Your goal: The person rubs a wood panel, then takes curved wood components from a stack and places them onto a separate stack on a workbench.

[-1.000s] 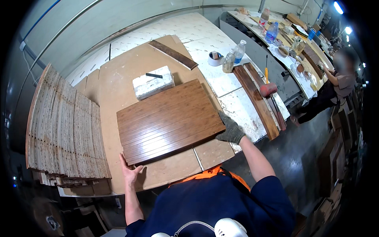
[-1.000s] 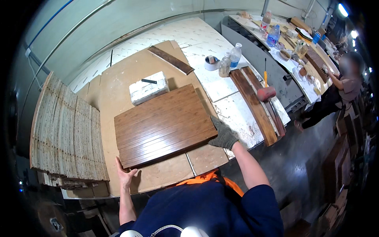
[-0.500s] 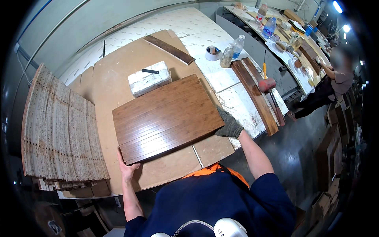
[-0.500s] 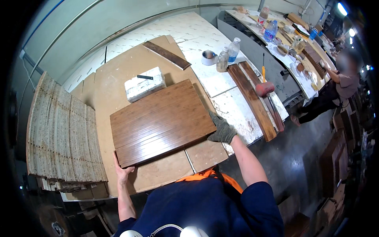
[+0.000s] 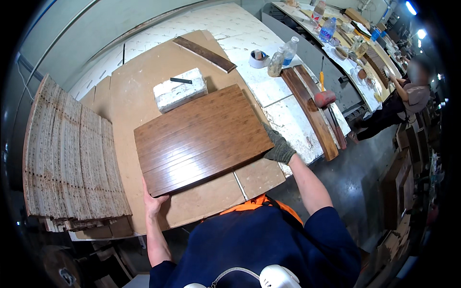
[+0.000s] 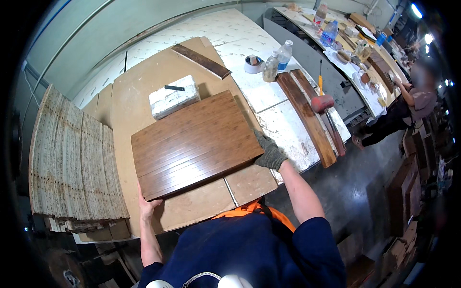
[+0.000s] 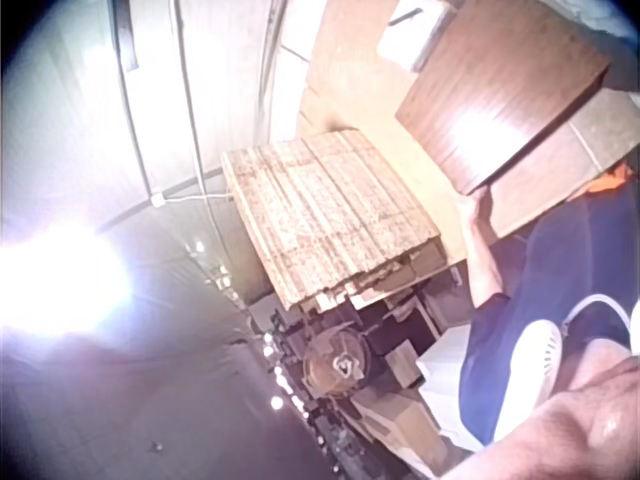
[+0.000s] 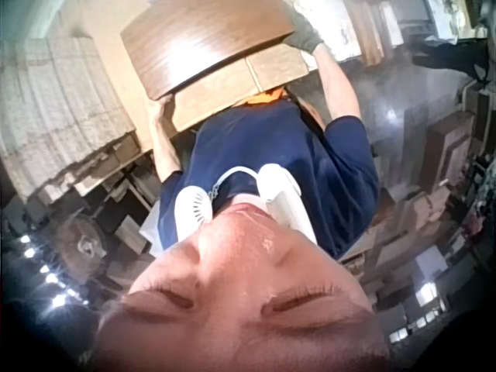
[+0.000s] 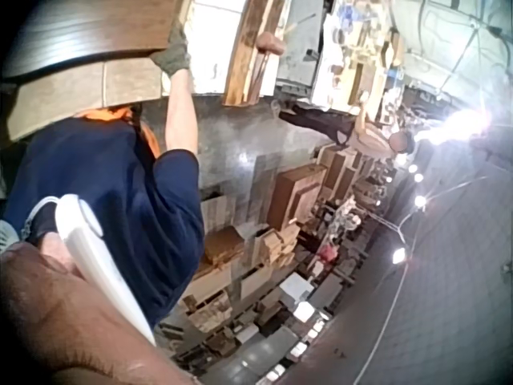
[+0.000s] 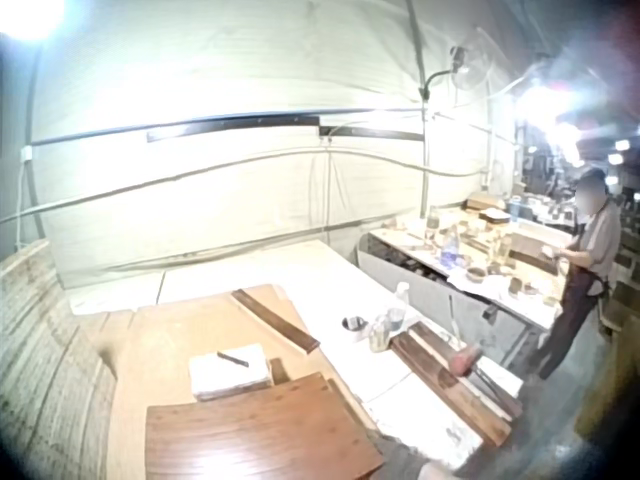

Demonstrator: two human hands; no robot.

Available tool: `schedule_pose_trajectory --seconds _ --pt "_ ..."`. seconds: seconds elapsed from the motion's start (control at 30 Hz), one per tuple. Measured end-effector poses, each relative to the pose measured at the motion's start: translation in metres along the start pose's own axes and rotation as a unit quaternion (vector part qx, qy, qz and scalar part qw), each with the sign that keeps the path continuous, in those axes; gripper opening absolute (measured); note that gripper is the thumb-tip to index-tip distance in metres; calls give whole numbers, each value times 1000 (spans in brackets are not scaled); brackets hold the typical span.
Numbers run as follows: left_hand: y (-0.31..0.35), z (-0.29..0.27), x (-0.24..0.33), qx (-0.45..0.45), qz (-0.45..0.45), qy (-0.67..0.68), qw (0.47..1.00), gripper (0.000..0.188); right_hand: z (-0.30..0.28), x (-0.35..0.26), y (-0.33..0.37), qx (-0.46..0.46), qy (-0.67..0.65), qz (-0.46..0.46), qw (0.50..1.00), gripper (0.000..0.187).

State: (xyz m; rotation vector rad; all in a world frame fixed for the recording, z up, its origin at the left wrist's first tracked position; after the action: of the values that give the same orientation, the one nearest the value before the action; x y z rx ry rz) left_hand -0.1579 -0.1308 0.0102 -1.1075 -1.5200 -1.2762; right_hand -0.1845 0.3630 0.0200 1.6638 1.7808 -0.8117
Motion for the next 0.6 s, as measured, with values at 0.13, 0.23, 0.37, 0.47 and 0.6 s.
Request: schedule_pose_trajectory --seconds 0.13,0.23,0.37,0.47,0.6 --pt "1 0 2 10 2 -14 1000 118 0 -4 -1 14 12 -19 1000 99" --pt "0 1 4 16 -3 -19 1000 118 0 -4 -2 4 -9 -26 1000 98" --pt "-2 -2 2 8 1 -9 1000 117 0 -7 -2 2 11 1 1000 101" --pt "-1 -2 1 18 -12 -10 1000 116 4 4 -1 -1 17 14 1000 103" --pt "2 2 10 24 -21 -16 999 115 4 4 -1 -11 18 29 999 105"
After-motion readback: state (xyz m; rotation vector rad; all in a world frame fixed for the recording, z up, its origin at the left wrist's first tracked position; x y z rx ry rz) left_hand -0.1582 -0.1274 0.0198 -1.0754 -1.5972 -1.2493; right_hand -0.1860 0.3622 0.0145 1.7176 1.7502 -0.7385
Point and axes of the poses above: each hand's wrist, its own y-axis away from the middle knuckle, its own z-axis out of the palm, x = y × z, the point moved 6 cm from there along -y, towards the middle knuckle, and after that the axes turned 3 degrees about x, right-handed, at the moved point
